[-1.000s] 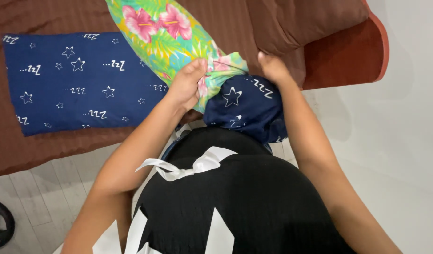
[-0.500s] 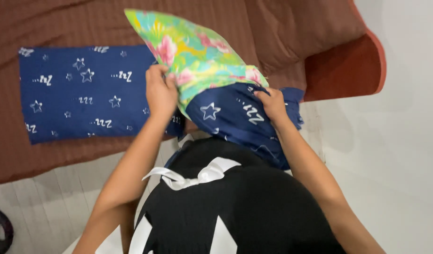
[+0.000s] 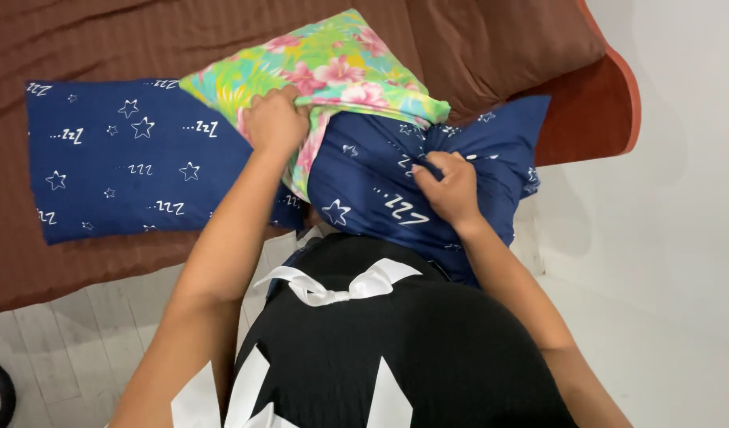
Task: The person removes a floral pillowcase from a pillow, turns it inside out, and then folds it neatly on a bed. The person then places the folded pillowcase on a stack of other linens.
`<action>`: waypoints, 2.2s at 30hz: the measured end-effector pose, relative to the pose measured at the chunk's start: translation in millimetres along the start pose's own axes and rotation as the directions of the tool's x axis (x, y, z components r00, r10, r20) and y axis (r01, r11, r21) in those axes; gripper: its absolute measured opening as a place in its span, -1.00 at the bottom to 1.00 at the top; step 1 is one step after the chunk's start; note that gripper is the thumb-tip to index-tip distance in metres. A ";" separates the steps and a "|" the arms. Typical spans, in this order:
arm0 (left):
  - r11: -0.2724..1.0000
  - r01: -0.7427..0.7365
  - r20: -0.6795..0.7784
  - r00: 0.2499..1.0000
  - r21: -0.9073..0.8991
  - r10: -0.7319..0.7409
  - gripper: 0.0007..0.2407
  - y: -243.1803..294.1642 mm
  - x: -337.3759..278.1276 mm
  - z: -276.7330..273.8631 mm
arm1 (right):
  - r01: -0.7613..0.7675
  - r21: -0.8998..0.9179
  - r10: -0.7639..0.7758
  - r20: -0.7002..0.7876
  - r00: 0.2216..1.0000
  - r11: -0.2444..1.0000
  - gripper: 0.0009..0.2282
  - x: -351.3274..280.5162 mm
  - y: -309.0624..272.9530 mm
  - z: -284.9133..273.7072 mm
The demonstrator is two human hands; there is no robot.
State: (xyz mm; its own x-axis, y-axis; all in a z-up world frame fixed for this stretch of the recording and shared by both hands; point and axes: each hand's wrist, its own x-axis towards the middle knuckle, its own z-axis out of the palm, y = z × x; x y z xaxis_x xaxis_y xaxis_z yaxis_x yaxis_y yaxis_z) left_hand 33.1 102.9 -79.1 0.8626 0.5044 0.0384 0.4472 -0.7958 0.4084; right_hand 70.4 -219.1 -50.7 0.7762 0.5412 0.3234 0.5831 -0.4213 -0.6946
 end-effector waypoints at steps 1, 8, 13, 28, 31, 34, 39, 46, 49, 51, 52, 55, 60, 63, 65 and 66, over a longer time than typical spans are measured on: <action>1.000 -0.002 -0.004 1.000 -0.001 0.002 -0.78 1.2 0.8 4.0 | 0.003 -0.002 -0.003 -0.003 1.000 1.000 -0.82 1.7 -7.9 -2.1; 0.720 -0.609 -0.232 0.793 -0.332 0.564 -0.56 85.3 -22.4 -30.3 | 0.210 -0.100 -0.207 0.043 0.977 0.973 -0.78 13.0 -57.9 -13.7; 0.818 -0.573 -0.234 0.804 -0.056 0.547 -0.69 75.9 26.2 20.0 | 0.352 -0.089 -0.342 0.107 0.933 0.932 -0.69 10.4 -84.8 -21.4; -0.415 0.391 0.348 0.920 -0.822 0.178 -0.70 25.2 -1.4 15.1 | -0.090 -0.240 0.105 0.051 0.993 0.967 -0.79 18.4 -48.2 -40.2; -0.428 0.568 0.460 0.822 -0.703 0.335 -0.65 16.6 -24.1 16.3 | 0.128 -0.491 -0.177 -0.056 0.983 0.862 -0.51 46.5 -59.6 -64.8; -0.379 0.662 0.475 0.738 -0.646 0.480 -0.63 6.0 -40.5 17.3 | 0.204 -0.626 -0.244 0.023 0.969 0.752 -0.21 55.5 -20.7 -64.7; -0.321 0.713 0.577 0.697 -0.624 0.425 -0.65 -2.8 -49.1 24.8 | -0.321 -0.498 0.583 0.571 0.578 0.806 -0.38 48.9 -14.8 -49.7; 0.884 -0.167 -0.118 0.985 -0.436 0.128 -0.85 57.8 -70.3 -35.8 | -0.552 0.312 0.439 0.364 0.822 0.773 -0.73 -0.1 39.7 10.6; 0.741 -0.575 -0.310 0.816 -0.348 0.487 -0.84 88.6 -86.1 -45.2 | -0.497 0.213 0.465 0.183 0.866 0.841 -0.70 1.1 19.3 18.3; 0.699 -0.678 -0.275 0.734 -0.229 0.622 -0.47 105.7 -96.2 -44.3 | -0.559 0.110 0.541 0.158 0.826 0.822 -0.68 8.9 -5.1 10.8; 0.698 -0.678 -0.273 0.734 -0.232 0.622 -0.47 101.7 -96.2 -33.1 | -0.562 0.109 0.544 0.158 0.824 0.820 -0.68 7.5 -7.4 9.2; 0.767 -0.625 -0.207 0.777 -0.144 0.594 -0.45 87.8 -92.1 -6.7 | -0.508 0.165 0.501 0.089 0.861 0.845 -0.67 2.7 -10.2 2.8; 0.822 -0.440 -0.157 0.898 -0.361 0.411 -0.60 49.7 -60.4 8.8 | -0.605 0.119 0.598 0.095 0.796 0.787 -0.70 3.1 -22.4 -3.4; 0.651 0.151 0.297 0.947 -0.744 0.119 -0.72 32.2 -31.8 25.9 | -0.511 0.135 0.508 0.062 0.859 0.849 -0.66 0.2 -25.2 -3.9; 0.483 0.329 0.402 0.914 -0.812 0.054 -0.73 15.6 -15.3 58.9 | -0.532 0.095 0.528 0.066 0.847 0.841 -0.68 -2.7 -26.7 -3.9; 0.285 0.484 0.509 0.861 -0.828 0.017 -0.75 7.0 -5.9 75.0 | -0.553 0.056 0.549 0.063 0.833 0.832 -0.71 -3.4 -27.5 -3.7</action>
State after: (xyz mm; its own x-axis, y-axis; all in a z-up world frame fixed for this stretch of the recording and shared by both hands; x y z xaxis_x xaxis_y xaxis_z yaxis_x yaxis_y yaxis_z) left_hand 48.9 69.2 -144.8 0.8704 0.2502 -0.4241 0.3487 0.2950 0.8896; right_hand 52.6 -212.0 -30.3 0.9521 0.2651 -0.1525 0.0426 -0.6088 -0.7922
